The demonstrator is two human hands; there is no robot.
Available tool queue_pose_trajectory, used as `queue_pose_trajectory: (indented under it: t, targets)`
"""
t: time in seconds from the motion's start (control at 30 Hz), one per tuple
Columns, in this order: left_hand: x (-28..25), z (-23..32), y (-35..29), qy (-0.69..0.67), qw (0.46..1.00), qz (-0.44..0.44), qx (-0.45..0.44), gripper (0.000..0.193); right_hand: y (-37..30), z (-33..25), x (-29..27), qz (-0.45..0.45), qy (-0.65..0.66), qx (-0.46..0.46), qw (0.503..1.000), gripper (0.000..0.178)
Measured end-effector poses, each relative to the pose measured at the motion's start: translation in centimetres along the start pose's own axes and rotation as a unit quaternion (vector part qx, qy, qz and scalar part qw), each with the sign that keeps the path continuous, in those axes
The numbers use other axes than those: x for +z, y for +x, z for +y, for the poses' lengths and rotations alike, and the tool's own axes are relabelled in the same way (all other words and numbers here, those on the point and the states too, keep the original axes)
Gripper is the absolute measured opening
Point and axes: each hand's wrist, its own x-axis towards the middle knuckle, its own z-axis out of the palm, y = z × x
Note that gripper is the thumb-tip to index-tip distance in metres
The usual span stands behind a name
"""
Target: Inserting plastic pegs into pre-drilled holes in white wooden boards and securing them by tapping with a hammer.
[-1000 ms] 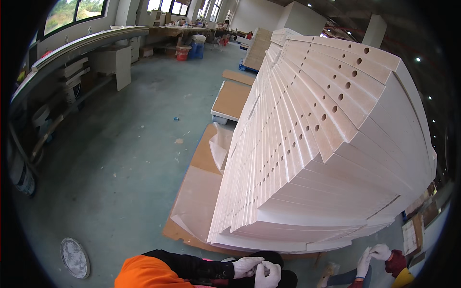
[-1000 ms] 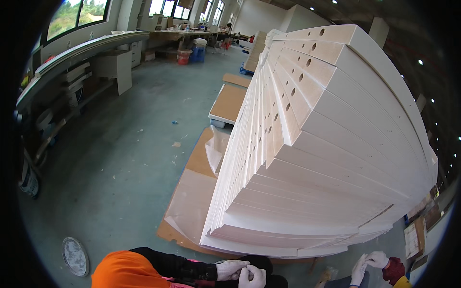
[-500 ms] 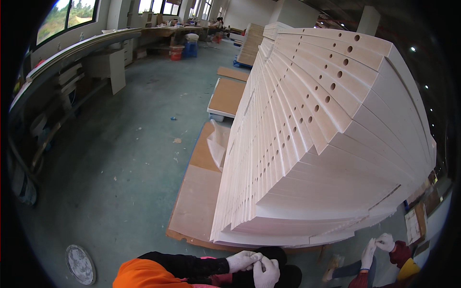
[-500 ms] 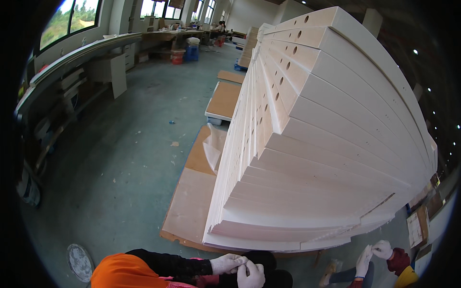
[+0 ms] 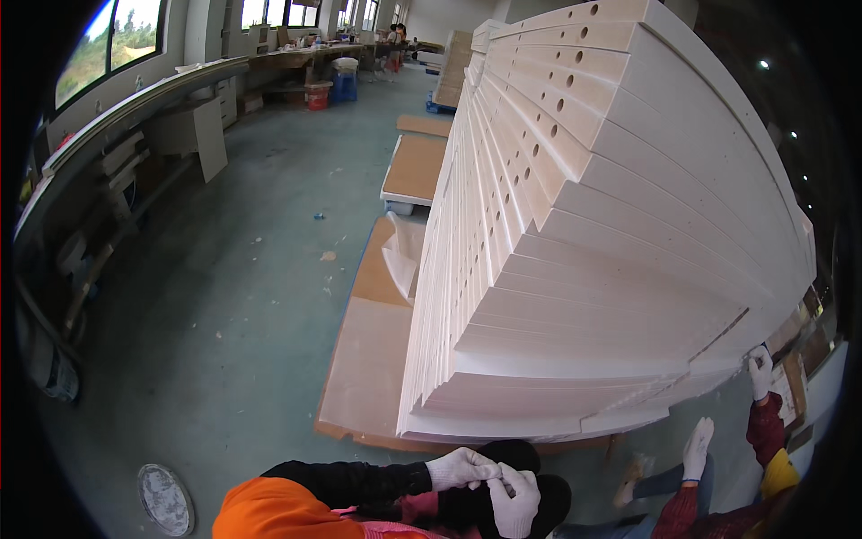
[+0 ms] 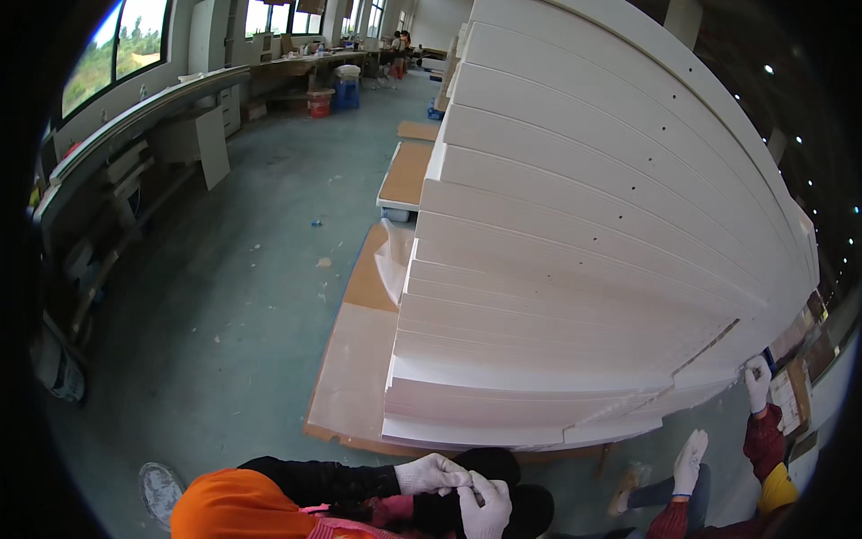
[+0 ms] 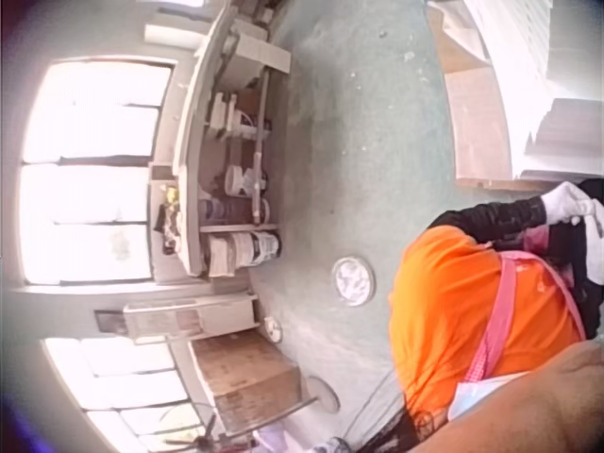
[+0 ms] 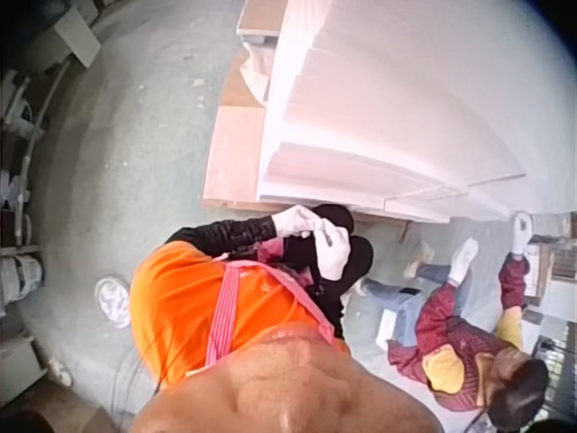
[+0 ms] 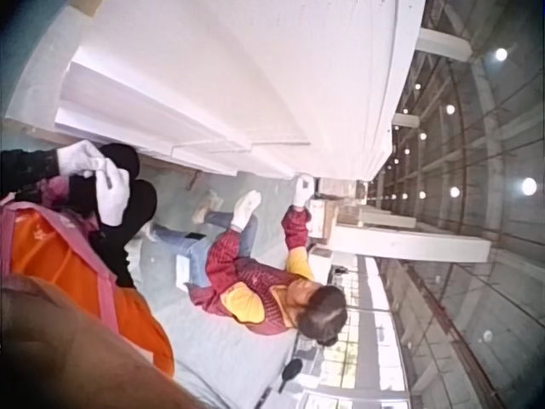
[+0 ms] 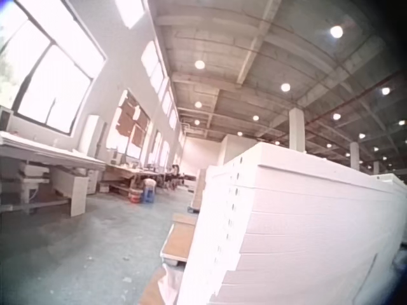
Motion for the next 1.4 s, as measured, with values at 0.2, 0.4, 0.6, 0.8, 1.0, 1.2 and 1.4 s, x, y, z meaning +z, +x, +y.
queue_pose_trajectory:
  t: [0.2, 0.4, 0.6, 0.8, 1.0, 1.2, 1.4]
  targets:
    - [1.7, 1.4, 0.1, 0.03, 0.997, -0.052, 0.042, 0.035, -0.4, 0.3, -1.9, -0.038, 0.023, 0.075, 0.996, 0.023]
    - [5.2, 6.0, 1.2, 0.023, 0.992, -0.024, 0.123, 0.036, 2.3, 0.8, -3.7, 0.032, 0.15, 0.118, 0.981, 0.019]
    - [8.3, 9.6, 2.6, 0.076, 0.973, -0.021, 0.216, 0.041, 4.1, 1.1, -6.2, 0.087, 0.192, 0.033, 0.977, 0.029]
    - [9.8, 9.4, 3.1, 0.064, 0.978, -0.057, 0.193, 0.038, 2.9, 1.6, -7.9, 0.083, 0.253, 0.046, 0.963, 0.031]
    - [10.5, 8.3, 3.6, -0.039, 0.985, -0.046, 0.162, 0.036, 2.9, 1.2, -7.5, 0.153, 0.196, 0.026, 0.968, 0.027]
    - [11.1, 9.8, 3.8, 0.1, 0.972, -0.033, 0.208, 0.036, 3.0, 0.6, -9.1, 0.107, 0.252, 0.118, 0.955, 0.023]
    - [9.4, 8.3, 4.3, -0.025, 0.985, -0.154, 0.068, 0.037, 2.1, 1.3, -9.7, 0.027, 0.431, 0.166, 0.887, 0.02]
